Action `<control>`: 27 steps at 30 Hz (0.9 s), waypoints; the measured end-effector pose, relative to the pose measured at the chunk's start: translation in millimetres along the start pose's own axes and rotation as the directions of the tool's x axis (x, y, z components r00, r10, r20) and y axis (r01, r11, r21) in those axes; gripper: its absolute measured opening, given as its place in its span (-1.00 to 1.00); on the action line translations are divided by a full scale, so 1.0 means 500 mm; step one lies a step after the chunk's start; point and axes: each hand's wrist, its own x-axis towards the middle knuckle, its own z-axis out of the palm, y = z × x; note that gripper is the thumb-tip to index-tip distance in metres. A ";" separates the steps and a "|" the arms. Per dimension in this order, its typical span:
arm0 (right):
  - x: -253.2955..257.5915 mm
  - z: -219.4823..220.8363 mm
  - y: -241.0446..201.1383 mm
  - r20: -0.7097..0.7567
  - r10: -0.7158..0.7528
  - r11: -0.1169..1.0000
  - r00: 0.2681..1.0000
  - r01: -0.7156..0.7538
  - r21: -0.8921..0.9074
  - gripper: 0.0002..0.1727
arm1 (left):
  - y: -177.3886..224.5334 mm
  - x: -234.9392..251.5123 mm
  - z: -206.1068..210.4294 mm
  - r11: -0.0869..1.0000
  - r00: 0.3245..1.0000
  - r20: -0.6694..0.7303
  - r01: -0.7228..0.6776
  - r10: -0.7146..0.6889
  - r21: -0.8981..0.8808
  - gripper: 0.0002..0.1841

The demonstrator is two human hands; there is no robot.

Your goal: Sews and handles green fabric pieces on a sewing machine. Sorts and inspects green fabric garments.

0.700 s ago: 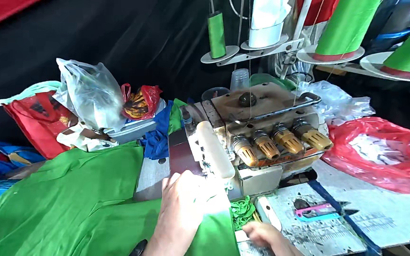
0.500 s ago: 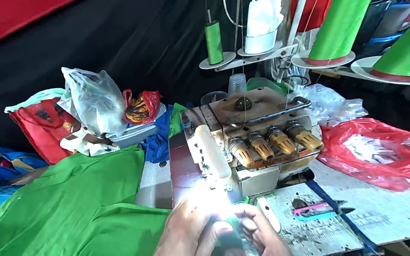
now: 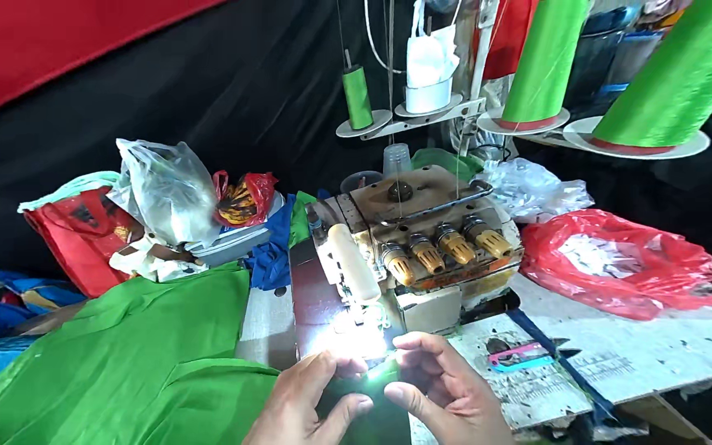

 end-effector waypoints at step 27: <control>0.018 0.024 -0.028 0.047 -0.341 0.925 0.939 0.344 -0.162 -0.74 | 0.048 -0.001 0.004 0.998 0.992 -0.123 0.009 -0.002 0.056 -0.70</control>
